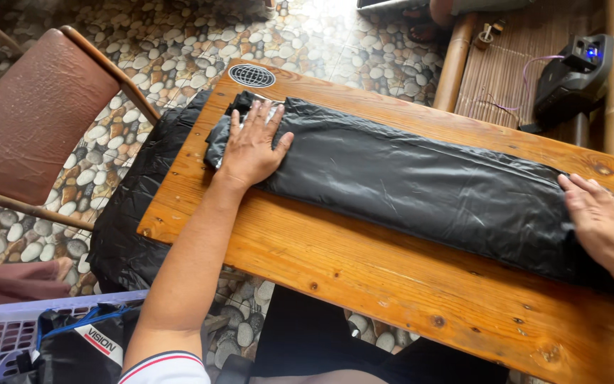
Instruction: The person folds a large black plastic sheet on a wooden table. They use a feather duster to smooth the surface of the sheet while folding it into a compact bundle.
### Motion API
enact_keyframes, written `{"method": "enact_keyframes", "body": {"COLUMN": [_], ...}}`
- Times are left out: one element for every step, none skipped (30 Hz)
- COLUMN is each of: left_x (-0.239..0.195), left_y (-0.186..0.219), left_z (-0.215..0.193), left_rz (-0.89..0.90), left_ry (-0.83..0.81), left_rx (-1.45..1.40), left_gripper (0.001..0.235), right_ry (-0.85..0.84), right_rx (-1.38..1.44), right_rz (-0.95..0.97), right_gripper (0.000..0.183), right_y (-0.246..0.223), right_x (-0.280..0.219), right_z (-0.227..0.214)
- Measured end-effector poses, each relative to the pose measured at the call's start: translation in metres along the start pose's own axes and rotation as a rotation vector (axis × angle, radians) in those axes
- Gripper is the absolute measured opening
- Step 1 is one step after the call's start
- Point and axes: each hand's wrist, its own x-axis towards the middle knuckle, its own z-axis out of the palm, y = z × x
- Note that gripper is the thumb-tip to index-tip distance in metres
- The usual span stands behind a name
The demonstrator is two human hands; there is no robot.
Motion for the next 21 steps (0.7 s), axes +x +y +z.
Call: {"method": "enact_keyframes", "body": {"left_x": [0.001, 0.000, 0.000, 0.001, 0.001, 0.001, 0.000, -0.001, -0.001, -0.002, -0.002, -0.002, -0.004, -0.005, -0.005, -0.005, -0.006, -0.006, -0.004, -0.004, -0.005], "left_y": [0.000, -0.001, 0.000, 0.001, 0.001, 0.003, 0.003, 0.002, 0.000, -0.003, -0.002, -0.002, -0.001, -0.001, -0.001, -0.001, -0.001, -0.002, -0.003, -0.004, -0.003], "left_z": [0.000, 0.000, 0.000, 0.000, -0.001, -0.003, -0.005, 0.001, 0.004, 0.008, 0.007, 0.006, 0.007, 0.006, 0.005, 0.005, 0.006, 0.007, 0.008, 0.006, 0.007], "left_rz": [0.001, -0.006, -0.003, 0.000, 0.001, -0.002, -0.005, -0.003, 0.017, 0.038, 0.040, 0.042, 0.041, 0.041, 0.047, 0.052, 0.049, 0.054, 0.062, 0.061, 0.067], "left_ry": [-0.005, -0.001, 0.002, 0.004, 0.006, -0.003, -0.015, -0.015, 0.041, 0.098, 0.098, 0.103, 0.106, 0.103, 0.114, 0.125, 0.123, 0.136, 0.151, 0.151, 0.168], "left_rx": [0.003, 0.001, 0.001, 0.001, -0.001, -0.008, -0.012, -0.011, 0.026, 0.063, 0.072, 0.068, 0.064, 0.072, 0.070, 0.068, 0.073, 0.071, 0.068, 0.072, 0.064], "left_gripper": [0.073, 0.073, 0.072, 0.072, 0.072, 0.072, 0.072, 0.072, 0.071, 0.070, 0.070, 0.068, 0.067, 0.067, 0.065, 0.063, 0.063, 0.061, 0.059, 0.059, 0.059], "right_ry": [-0.074, -0.074, -0.008, 0.059, 0.062, 0.117, 0.172, 0.173, 0.235, 0.298, 0.302, 0.233, 0.160, 0.160, 0.160, 0.161, 0.159, 0.147, 0.137, 0.137, 0.115], "right_rx": [0.050, 0.047, -0.048, -0.143, -0.144, -0.121, -0.095, -0.094, -0.066, -0.039, -0.031, 0.032, 0.095, 0.104, 0.120, 0.137, 0.143, 0.126, 0.107, 0.112, 0.085], "right_rz": [0.090, 0.083, 0.091, 0.099, 0.099, -0.030, -0.158, -0.157, -0.302, -0.447, -0.445, -0.445, -0.447, -0.446, -0.451, -0.455, -0.457, -0.447, -0.436, -0.438, -0.425], "right_gripper": [0.061, 0.061, 0.066, 0.074, 0.074, 0.071, 0.067, 0.067, 0.059, 0.052, 0.052, 0.054, 0.057, 0.057, 0.057, 0.057, 0.057, 0.058, 0.059, 0.059, 0.059], "right_y": [-0.007, -0.025, -0.042, -0.059, -0.101, -0.143, -0.186, -0.222, -0.260, -0.298, -0.324, -0.350, -0.376, -0.393, -0.408, -0.425, -0.431, -0.438, -0.445, -0.446, -0.444], "right_x": [0.002, 0.007, 0.010, 0.013, 0.011, 0.008, 0.005, 0.000, -0.004, -0.008, -0.005, -0.002, 0.001, 0.005, 0.010, 0.015, 0.015, 0.016, 0.017, 0.020, 0.020], "right_z": [-0.009, -0.005, 0.000, 0.004, 0.008, 0.012, 0.017, 0.027, 0.037, 0.046, 0.060, 0.074, 0.088, 0.097, 0.105, 0.113, 0.118, 0.124, 0.129, 0.135, 0.140]}}
